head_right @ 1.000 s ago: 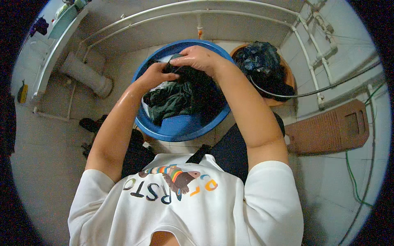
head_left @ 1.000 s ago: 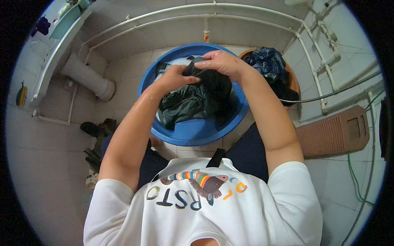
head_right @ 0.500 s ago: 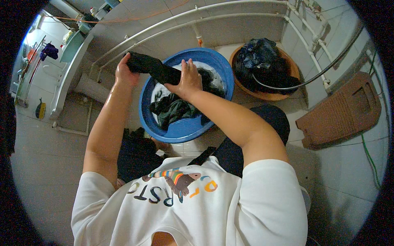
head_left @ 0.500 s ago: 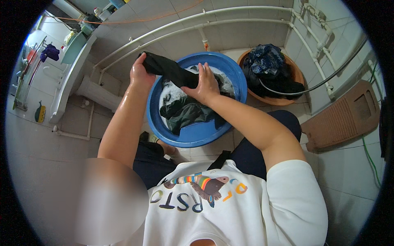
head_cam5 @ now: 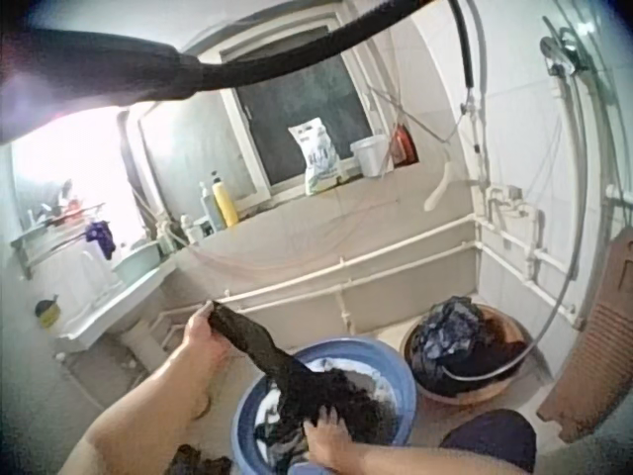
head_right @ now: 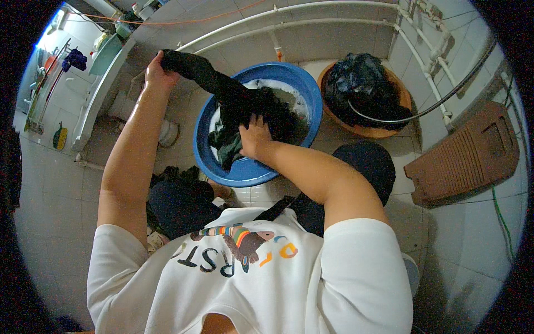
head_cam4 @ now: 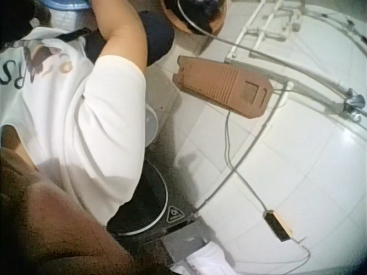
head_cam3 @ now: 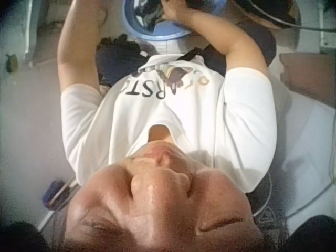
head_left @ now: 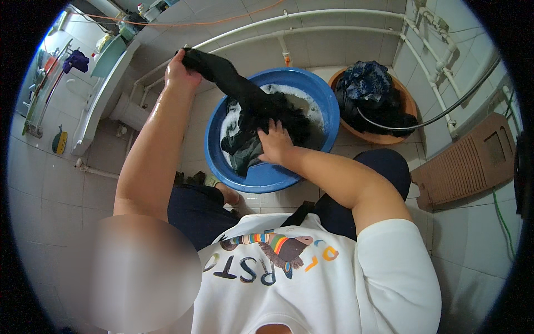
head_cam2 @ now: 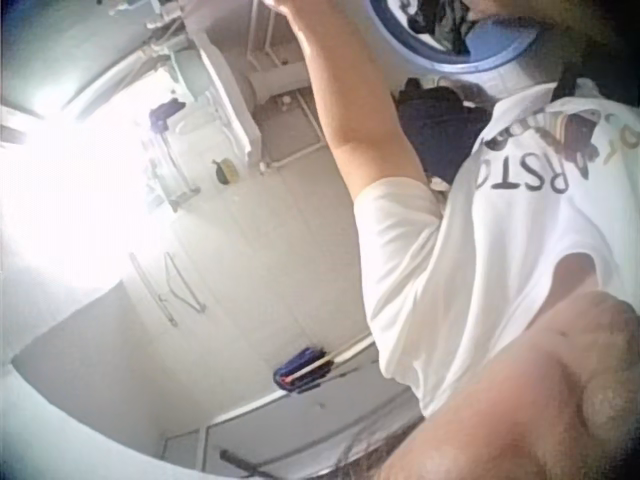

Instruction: The person sits on the floor and hand-washes a dark green garment in a blue basin filled with soapy water. They repeatedly scrub, squeeze, and agitate the fabric by hand. Towards the end, they pour liquid detergent from a white bottle directly onto the garment.

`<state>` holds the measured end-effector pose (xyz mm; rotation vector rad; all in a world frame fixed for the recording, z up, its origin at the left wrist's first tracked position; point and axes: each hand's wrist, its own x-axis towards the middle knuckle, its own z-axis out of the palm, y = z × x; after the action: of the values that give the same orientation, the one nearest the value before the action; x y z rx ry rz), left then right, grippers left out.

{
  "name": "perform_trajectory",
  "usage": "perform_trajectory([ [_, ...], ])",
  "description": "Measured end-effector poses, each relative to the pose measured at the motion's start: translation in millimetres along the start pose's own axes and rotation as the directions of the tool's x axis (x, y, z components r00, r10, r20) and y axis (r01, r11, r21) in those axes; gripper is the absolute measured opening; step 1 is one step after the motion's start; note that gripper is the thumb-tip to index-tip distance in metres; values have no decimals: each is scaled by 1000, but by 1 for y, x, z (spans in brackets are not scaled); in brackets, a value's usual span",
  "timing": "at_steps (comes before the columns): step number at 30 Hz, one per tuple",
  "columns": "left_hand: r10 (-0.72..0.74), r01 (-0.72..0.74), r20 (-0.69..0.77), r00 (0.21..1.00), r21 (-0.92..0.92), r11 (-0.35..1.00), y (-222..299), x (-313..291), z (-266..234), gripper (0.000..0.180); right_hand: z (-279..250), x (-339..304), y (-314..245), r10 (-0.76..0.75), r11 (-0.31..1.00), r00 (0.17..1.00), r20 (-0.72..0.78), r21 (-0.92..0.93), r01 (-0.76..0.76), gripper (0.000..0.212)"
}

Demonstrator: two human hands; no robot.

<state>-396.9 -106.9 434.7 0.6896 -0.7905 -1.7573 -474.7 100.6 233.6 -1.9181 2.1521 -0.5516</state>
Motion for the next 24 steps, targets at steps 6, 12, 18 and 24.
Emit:
perform_trajectory([
  [6,-59,58,-134,989,-12,998,-8,12,-48,20,43,8,8,-686,727,726,-47,7,687,25],
  [12,-117,120,-127,985,20,993,-20,18,-65,21,62,31,37,-309,908,935,174,-237,344,42],
  [18,-186,186,-144,972,-12,982,-23,15,-89,22,40,51,39,-213,919,953,216,-286,270,30],
  [24,-33,48,-254,967,52,997,-1,4,-111,21,-22,80,85,-192,909,981,15,-374,184,19],
])
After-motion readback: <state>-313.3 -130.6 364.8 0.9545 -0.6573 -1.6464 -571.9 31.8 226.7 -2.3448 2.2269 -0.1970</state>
